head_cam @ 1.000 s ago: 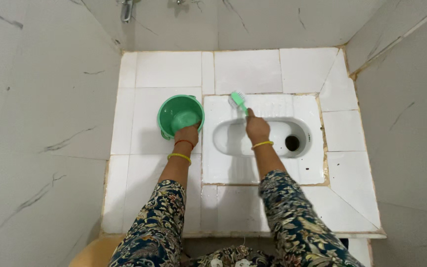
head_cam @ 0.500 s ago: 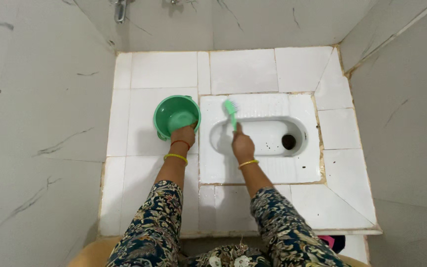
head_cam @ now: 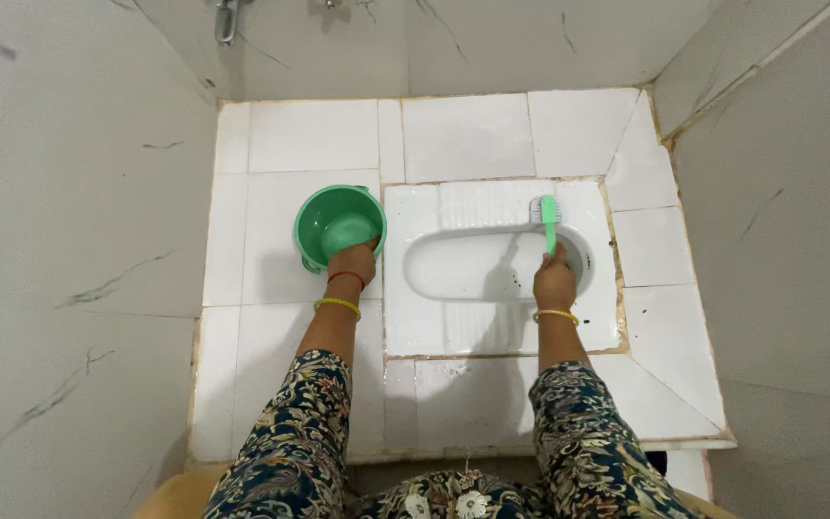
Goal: The person turns on a faucet to fill a bucket with water, then scrubs a squat toilet and the surrounding tiles using a brush and water from the bucket.
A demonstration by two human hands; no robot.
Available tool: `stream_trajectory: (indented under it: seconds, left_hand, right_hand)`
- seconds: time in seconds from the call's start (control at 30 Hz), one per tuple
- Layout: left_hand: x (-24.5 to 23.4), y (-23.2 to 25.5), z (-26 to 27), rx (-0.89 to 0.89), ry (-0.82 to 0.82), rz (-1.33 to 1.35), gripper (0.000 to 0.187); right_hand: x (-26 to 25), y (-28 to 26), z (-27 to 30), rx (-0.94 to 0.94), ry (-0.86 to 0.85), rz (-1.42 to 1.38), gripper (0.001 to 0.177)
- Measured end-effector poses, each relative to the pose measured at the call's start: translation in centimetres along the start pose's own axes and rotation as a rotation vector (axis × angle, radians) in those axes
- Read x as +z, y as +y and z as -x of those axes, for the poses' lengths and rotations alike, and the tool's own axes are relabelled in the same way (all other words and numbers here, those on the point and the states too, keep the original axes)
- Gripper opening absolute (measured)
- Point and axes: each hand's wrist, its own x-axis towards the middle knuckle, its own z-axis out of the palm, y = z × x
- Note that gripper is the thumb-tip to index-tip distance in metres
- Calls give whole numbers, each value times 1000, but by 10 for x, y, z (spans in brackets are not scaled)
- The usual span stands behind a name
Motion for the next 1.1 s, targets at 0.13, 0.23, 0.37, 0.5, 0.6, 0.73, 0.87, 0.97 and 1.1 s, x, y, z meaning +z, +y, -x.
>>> stream_trajectory:
  seconds: [0.13,0.23,0.37,0.5,0.6,0.73,0.87,0.97,1.1]
  left_hand:
    - [-6,3,4,-4,13,-8,72]
    - [-7,4,7,-5,9,-5,68]
    - [-4,2,3,-25,-28,-53,73]
    - [1,-1,-1,25,40,-30,68]
    - [-2,1,2,5,14,-18,71]
    - [-8,4,7,-6,-3,-13,70]
    - [-8,3,5,-21,-35,-16,73]
    - [-6,3,4,-18,-18,-8,73]
    - [1,-1,0,-4,-16,-34,72]
  right_hand:
    - [55,-52,50,-54,-82,-105,49]
    - [82,-89,99,-390,-333,28,51]
    - [74,-88,101,-503,-403,209,49]
    - [26,-27,51,-235,-303,227,43]
    - [5,20,20,-126,-160,168,44]
    - [20,13,11,6,0,-13,39]
    - [49,-60,53,-13,-229,-63,46]
    - [61,-109,89,-250,-360,20,45]
    - [56,-128,83,-498,-489,139,43]
